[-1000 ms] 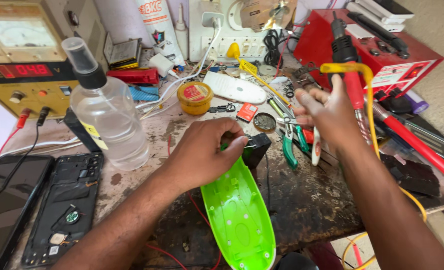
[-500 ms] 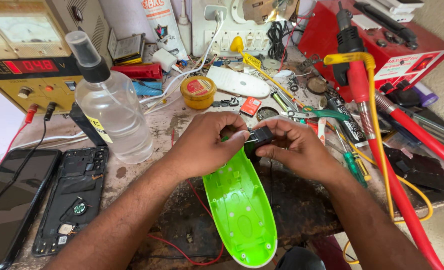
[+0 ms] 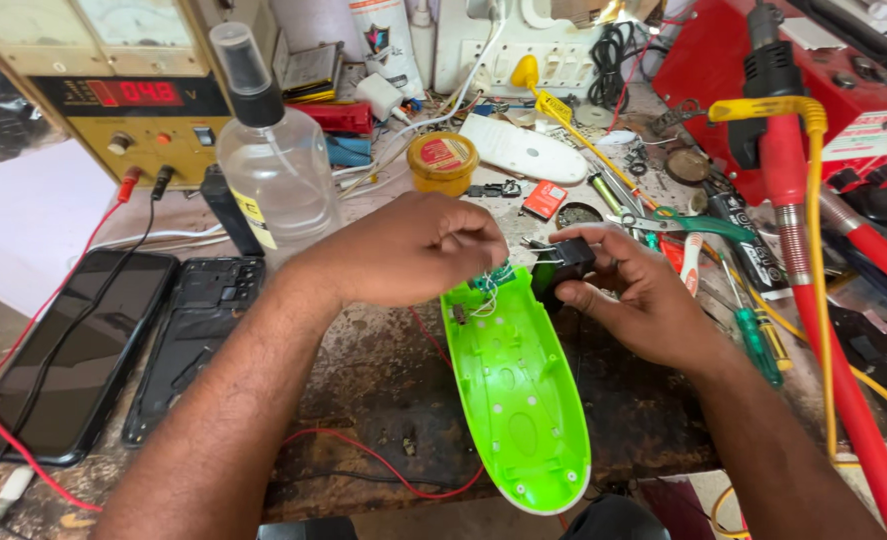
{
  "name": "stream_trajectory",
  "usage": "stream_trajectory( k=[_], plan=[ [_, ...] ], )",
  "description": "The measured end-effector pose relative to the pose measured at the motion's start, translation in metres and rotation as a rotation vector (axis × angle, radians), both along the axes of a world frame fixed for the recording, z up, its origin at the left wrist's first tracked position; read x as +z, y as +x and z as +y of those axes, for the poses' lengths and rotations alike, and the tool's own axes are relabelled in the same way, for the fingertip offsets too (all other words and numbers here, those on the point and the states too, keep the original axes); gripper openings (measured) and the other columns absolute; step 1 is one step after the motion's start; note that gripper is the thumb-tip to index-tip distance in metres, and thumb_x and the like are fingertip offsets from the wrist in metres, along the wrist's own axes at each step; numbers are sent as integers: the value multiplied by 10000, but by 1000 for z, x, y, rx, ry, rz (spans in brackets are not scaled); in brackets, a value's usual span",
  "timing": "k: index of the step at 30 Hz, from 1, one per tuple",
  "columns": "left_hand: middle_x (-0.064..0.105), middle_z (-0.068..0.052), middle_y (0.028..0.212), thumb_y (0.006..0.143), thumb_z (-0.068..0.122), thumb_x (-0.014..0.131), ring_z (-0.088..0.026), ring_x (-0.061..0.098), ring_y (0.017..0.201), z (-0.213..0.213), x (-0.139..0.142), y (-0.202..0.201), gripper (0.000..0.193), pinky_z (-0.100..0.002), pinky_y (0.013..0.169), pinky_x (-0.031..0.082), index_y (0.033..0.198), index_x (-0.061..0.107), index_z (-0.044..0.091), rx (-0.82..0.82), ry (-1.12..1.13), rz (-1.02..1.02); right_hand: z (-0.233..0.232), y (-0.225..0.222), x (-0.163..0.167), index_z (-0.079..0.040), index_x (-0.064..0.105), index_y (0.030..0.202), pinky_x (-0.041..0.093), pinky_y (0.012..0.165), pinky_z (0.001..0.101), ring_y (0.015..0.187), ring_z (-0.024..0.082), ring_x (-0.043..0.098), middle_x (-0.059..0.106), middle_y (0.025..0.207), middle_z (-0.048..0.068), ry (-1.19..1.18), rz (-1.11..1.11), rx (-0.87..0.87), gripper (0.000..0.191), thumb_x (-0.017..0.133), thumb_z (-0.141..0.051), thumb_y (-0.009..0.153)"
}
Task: The person solders wires to a small black electronic component and then places the component into a green plastic housing. The person uses a soldering iron and handles wires, a battery, and a green plastic case.
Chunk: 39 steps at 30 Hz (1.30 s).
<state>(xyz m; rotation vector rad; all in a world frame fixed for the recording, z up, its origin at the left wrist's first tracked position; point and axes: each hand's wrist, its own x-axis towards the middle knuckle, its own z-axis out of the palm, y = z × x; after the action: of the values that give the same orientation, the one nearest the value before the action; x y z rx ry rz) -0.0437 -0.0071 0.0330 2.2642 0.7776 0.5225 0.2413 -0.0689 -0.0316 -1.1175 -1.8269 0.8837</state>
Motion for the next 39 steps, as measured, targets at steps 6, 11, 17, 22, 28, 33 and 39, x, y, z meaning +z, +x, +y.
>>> stream_trajectory(
  k=[6,11,17,22,28,33,39],
  plan=[
    [776,-51,1034,791,204,784,-139,767,896,0,1,-7,385,-291,800,612,1130,688,48,-108,-2,2,1,2,-4,-59,557,1367,559,904,268,1046,82,670,725,1149,23,85,-5,-1,477,718,-37,919],
    [777,-41,994,834,186,765,-98,752,862,1,2,-9,346,-267,779,607,1153,694,73,-84,-62,-40,0,7,-8,-53,599,1287,568,871,278,1000,81,678,725,1103,11,120,-6,-54,468,786,-33,859],
    [766,-33,933,875,180,761,-84,719,843,5,-1,-11,318,-267,777,595,1181,725,102,-114,-11,-75,0,8,-5,-50,610,1225,553,833,287,964,83,652,685,1036,5,199,-100,-72,470,838,-46,814],
    [765,-22,991,902,120,751,-70,725,926,0,-16,-16,255,-263,839,624,1146,713,55,-97,-30,-284,0,0,2,-53,620,1247,572,856,276,959,80,688,730,1065,7,198,-153,-34,502,834,-72,793],
    [719,-69,1072,982,119,720,-111,657,985,-5,-39,-16,317,-287,880,566,1292,676,65,-49,-133,-386,-1,-3,5,-71,688,1165,581,825,268,907,78,714,762,1021,7,174,-227,-47,378,825,-104,814],
    [659,-76,1286,958,127,659,-135,660,1128,-1,-37,-26,506,-294,964,572,1448,532,127,-128,-157,-254,-3,-5,8,-73,691,1162,582,821,275,899,85,711,773,1014,12,139,-249,-64,380,834,-115,813],
    [616,-55,1435,818,147,700,-175,652,1183,-8,-24,-39,791,-330,976,560,1555,416,194,-195,-189,-58,-9,-11,18,-78,585,1332,564,840,288,935,96,686,739,1066,22,159,-318,-123,653,857,-126,740]
  ],
)
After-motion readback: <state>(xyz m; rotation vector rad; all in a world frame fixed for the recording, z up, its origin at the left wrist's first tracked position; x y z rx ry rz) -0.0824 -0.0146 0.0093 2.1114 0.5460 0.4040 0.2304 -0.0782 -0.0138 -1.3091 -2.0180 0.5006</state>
